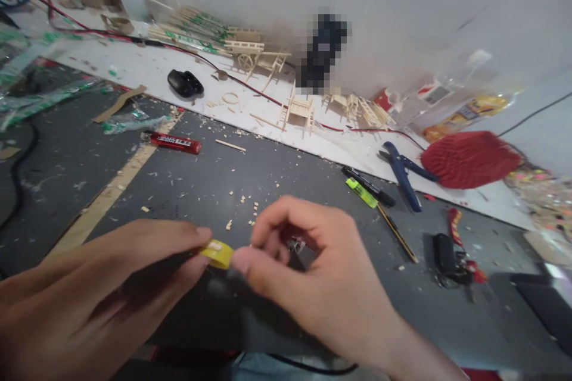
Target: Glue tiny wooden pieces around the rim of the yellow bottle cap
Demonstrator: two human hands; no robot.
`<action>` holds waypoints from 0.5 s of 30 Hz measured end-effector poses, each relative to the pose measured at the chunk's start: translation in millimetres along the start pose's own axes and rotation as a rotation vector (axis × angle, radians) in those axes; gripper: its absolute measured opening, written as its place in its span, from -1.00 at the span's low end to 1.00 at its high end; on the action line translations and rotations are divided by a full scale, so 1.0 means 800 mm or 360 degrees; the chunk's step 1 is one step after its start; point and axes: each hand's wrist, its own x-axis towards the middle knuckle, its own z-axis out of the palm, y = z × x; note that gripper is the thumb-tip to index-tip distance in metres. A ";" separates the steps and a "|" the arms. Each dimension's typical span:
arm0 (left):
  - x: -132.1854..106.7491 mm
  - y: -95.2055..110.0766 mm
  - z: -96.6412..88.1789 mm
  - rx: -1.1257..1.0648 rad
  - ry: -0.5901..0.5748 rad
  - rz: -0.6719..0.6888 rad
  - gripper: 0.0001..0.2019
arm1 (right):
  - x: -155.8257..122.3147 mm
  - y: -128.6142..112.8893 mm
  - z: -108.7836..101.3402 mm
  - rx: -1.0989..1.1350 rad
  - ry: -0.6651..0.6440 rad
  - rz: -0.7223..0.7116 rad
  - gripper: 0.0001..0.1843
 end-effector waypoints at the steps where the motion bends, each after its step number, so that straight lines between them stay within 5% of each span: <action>1: 0.003 0.000 -0.001 -0.0032 -0.0027 -0.0049 -0.76 | -0.001 0.000 -0.007 -0.0025 0.0074 0.0050 -0.70; 4: 0.009 0.002 -0.001 -0.0144 -0.0097 -0.0205 -0.76 | -0.007 0.000 -0.036 -0.0223 0.0204 0.0207 -0.59; 10: 0.017 0.011 -0.002 -0.0298 -0.0054 -0.0346 -0.78 | -0.047 0.039 -0.078 -0.0888 0.0022 0.0283 -0.61; 15: 0.019 0.014 0.002 -0.0822 -0.0189 -0.0739 -0.85 | -0.078 0.104 -0.066 -0.1180 0.0493 0.0387 -0.62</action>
